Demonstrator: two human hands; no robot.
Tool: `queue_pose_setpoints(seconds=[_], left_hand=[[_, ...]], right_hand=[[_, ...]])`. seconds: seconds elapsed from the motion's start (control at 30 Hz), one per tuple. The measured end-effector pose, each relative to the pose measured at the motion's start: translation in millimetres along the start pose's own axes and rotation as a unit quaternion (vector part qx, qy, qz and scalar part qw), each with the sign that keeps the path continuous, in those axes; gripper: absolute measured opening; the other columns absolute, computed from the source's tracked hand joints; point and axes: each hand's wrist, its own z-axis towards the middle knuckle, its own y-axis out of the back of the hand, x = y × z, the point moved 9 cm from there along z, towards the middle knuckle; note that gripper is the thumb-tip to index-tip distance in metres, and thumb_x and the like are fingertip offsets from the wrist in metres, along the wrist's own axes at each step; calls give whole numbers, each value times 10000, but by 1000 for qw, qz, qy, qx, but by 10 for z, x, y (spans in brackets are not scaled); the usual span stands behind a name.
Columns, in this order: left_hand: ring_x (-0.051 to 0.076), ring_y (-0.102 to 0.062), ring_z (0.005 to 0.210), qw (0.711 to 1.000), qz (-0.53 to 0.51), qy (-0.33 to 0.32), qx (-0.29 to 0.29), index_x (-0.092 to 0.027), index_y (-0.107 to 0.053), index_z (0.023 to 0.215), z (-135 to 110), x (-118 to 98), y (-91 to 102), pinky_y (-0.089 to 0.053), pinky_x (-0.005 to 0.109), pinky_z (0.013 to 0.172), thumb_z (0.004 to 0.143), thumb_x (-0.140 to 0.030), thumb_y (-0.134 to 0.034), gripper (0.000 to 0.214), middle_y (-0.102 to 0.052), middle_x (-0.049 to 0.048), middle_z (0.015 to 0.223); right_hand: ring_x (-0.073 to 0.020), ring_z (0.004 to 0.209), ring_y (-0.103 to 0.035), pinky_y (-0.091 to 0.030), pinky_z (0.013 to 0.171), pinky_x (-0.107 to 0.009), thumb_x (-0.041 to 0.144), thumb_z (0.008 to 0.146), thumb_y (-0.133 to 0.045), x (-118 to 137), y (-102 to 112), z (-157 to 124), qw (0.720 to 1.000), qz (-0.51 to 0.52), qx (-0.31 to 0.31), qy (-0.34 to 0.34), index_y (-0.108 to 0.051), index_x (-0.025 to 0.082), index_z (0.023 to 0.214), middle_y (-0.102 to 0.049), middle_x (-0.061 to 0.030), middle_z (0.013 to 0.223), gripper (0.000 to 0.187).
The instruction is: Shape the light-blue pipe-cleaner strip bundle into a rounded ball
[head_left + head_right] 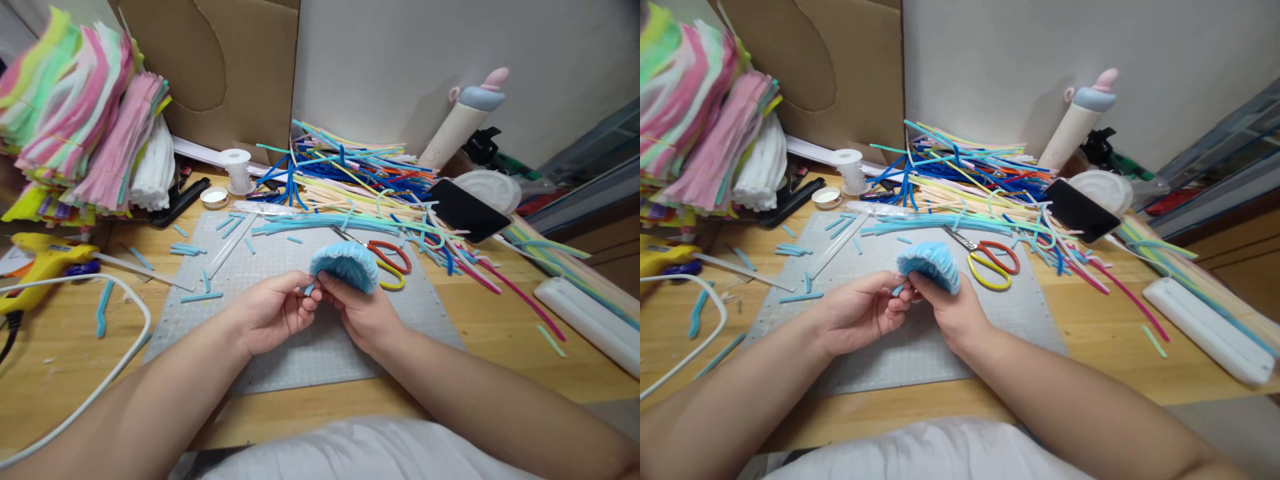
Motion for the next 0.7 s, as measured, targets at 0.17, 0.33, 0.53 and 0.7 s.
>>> queue_pose_setpoints(seconds=[0.17, 0.33, 0.53, 0.7], left_hand=[[53, -510, 417, 998, -20, 49, 18, -87, -579, 688, -32, 70, -37, -430, 116, 385, 791, -91, -449, 166, -558, 26, 578], [45, -461, 358, 994, 4, 97, 46, -79, -589, 692, -74, 109, -83, -367, 104, 318, 804, -143, -447, 192, -550, 32, 548], [7, -370, 358, 999, 35, 23, -4, -97, -566, 649, -27, 35, -34, -249, 72, 315, 809, -125, -476, 186, -483, -23, 513], [19, -254, 368, 976, 176, -121, -50, -142, -510, 611, -4, -116, -21, -161, 126, 349, 761, -231, -552, 179, -421, -60, 458]], right_hand=[[-120, 620, -587, -454, 667, -261, 273, 756, -717, 20, -16, -17, 999, -27, -14, 12, -698, 226, 705, -658, 34, 643, 71], [-129, 605, -558, -425, 669, -276, 302, 742, -713, 86, -26, -33, 996, -74, -14, 42, -683, 220, 681, -642, 28, 646, 106], [-140, 633, -553, -435, 676, -290, 292, 792, -669, 119, -11, -33, 992, -100, -16, 81, -655, 216, 748, -627, 27, 682, 89], [-148, 699, -569, -448, 716, -294, 269, 803, -657, 152, -18, -69, 987, -111, -35, 109, -657, 212, 811, -644, 19, 765, 57]])
